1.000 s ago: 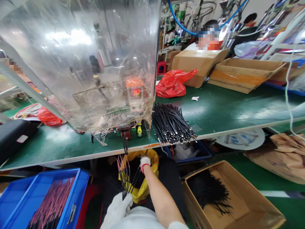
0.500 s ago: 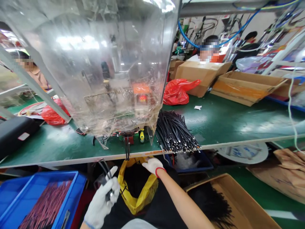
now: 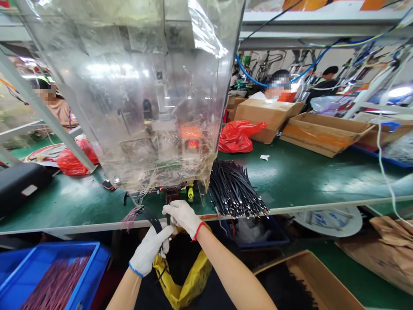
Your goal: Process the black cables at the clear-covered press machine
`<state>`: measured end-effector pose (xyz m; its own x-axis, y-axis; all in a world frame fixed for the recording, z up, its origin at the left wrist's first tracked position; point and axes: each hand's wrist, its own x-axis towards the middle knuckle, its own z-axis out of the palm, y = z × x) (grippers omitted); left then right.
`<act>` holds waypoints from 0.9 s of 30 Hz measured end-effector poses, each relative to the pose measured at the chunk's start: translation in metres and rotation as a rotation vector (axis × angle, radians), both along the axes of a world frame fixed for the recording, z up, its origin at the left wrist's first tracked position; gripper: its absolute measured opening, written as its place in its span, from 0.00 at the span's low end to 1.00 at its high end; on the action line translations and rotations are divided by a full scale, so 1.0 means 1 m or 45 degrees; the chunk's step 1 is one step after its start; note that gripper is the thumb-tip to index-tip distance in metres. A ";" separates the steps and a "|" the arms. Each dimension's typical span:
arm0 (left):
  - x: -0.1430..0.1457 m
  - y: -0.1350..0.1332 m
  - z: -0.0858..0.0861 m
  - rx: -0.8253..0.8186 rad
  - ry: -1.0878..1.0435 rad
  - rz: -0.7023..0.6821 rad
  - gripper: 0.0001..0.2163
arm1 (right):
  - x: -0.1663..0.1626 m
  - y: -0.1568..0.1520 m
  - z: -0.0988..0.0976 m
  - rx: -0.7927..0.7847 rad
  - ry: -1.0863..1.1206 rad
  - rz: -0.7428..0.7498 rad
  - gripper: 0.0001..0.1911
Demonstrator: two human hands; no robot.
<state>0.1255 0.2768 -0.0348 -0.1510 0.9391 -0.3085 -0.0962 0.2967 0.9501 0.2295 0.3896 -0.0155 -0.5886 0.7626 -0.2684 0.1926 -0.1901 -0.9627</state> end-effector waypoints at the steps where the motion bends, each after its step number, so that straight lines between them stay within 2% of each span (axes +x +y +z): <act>1: 0.000 -0.003 0.002 -0.024 -0.002 -0.016 0.19 | 0.000 -0.003 0.000 -0.033 0.038 -0.024 0.17; 4: 0.000 -0.013 0.010 -0.045 -0.010 -0.040 0.17 | 0.004 -0.013 -0.003 -0.112 0.102 -0.077 0.17; 7: 0.000 -0.029 0.012 -0.073 -0.022 -0.090 0.17 | 0.009 -0.025 -0.008 -0.163 0.152 -0.040 0.18; 10: 0.001 -0.053 0.006 -0.176 -0.055 -0.116 0.17 | 0.011 -0.034 -0.014 -0.234 0.334 -0.039 0.22; 13: 0.003 -0.081 -0.003 -0.307 -0.011 -0.106 0.19 | 0.011 -0.041 -0.018 -0.435 0.565 0.009 0.23; 17: 0.000 -0.117 -0.013 -0.454 0.001 -0.118 0.16 | 0.011 -0.056 -0.027 -0.585 0.654 -0.025 0.21; 20: -0.003 -0.138 -0.017 -0.542 -0.100 -0.120 0.18 | 0.008 -0.075 -0.050 -0.719 0.644 -0.180 0.19; 24: -0.001 -0.151 -0.029 -0.726 -0.199 0.034 0.19 | 0.005 -0.104 -0.102 -0.918 0.624 -0.511 0.17; 25: 0.000 -0.152 -0.035 -0.760 -0.196 0.060 0.20 | 0.008 -0.109 -0.114 -0.922 0.566 -0.526 0.18; 27: 0.003 -0.152 -0.051 -0.736 -0.152 0.007 0.21 | 0.021 -0.112 -0.129 -0.847 0.359 -0.434 0.19</act>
